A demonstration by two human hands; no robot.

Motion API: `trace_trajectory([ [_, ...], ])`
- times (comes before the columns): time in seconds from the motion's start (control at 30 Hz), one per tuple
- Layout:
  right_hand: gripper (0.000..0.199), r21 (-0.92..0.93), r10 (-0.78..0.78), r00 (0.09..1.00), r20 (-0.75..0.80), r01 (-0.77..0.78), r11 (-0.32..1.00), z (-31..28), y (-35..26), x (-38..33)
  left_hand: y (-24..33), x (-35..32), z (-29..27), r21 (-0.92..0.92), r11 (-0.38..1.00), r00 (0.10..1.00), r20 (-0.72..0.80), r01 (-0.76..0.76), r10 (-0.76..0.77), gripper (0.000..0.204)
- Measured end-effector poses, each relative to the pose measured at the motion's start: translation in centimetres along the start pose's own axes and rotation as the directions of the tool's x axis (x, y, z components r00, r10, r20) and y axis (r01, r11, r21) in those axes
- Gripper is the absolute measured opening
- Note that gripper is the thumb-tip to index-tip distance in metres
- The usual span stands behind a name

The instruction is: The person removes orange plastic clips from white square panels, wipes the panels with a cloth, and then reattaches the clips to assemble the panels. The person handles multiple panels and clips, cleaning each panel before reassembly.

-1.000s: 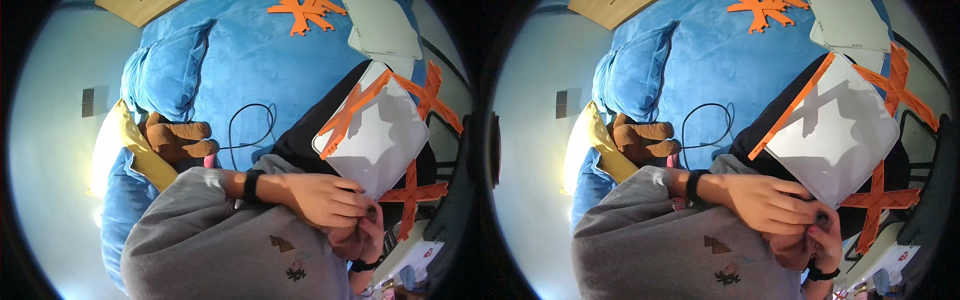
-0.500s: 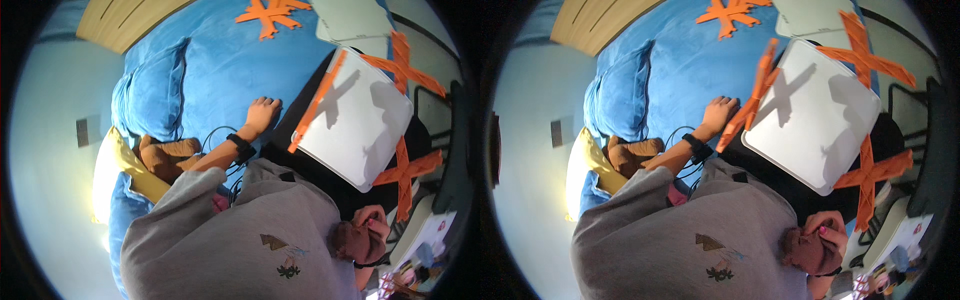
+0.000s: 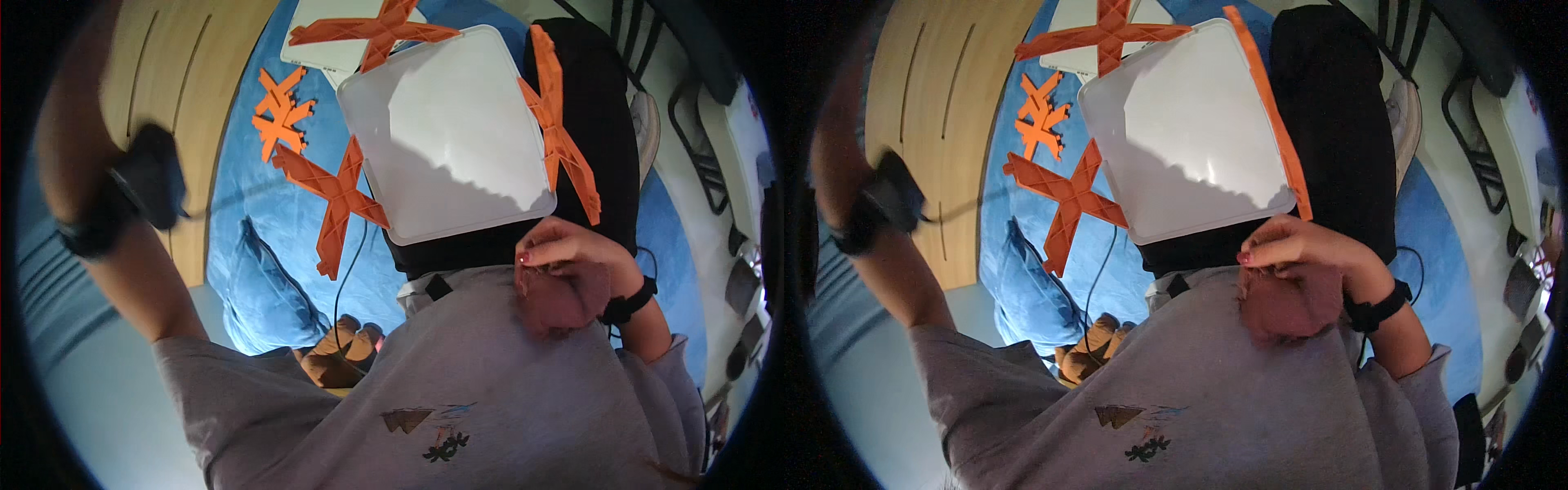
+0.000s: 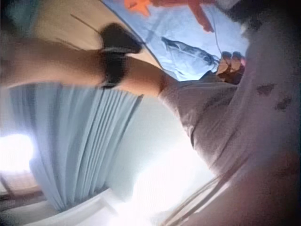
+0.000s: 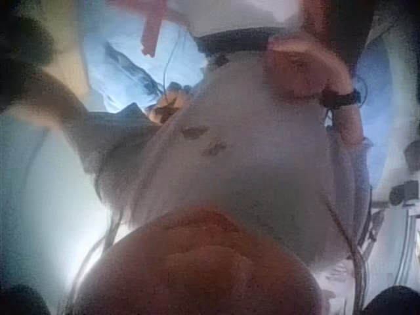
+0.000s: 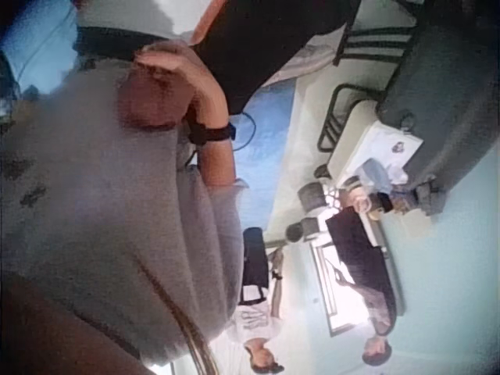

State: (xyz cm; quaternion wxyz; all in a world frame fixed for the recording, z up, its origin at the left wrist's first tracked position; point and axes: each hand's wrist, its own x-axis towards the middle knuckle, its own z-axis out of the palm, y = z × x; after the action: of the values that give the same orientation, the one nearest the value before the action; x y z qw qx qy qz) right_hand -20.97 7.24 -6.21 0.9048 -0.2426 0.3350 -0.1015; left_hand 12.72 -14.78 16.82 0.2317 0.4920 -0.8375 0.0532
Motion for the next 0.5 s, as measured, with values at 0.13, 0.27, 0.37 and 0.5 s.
trace_trajectory([
  [0.13, 0.038, 0.015, -0.160, 0.987, 0.020, 0.160, 0.987, -2.2, 1.9, -0.5, 4.7, 2.3, -1.0, 0.101, 0.985, 0.983, -0.103, -0.141, 0.152, 0.020],
  [0.27, 0.056, 0.050, -0.339, 0.920, 0.198, 0.336, 0.940, -5.2, 2.6, -3.3, 7.7, -2.3, -3.6, 0.103, 0.984, 0.953, -0.251, -0.147, 0.169, 0.020],
  [0.37, 0.074, -0.088, -0.384, 0.922, 0.053, 0.388, 0.918, -7.6, 1.1, -7.1, 11.0, -8.9, -6.0, -0.004, 0.994, 0.959, -0.265, -0.110, 0.105, 0.021],
  [0.5, 0.052, -0.129, -0.552, 0.633, -0.543, 0.586, 0.800, -8.3, -1.8, -9.7, 15.0, -15.9, -5.3, -0.436, 0.879, 0.953, 0.295, 0.194, -0.065, 0.020],
])
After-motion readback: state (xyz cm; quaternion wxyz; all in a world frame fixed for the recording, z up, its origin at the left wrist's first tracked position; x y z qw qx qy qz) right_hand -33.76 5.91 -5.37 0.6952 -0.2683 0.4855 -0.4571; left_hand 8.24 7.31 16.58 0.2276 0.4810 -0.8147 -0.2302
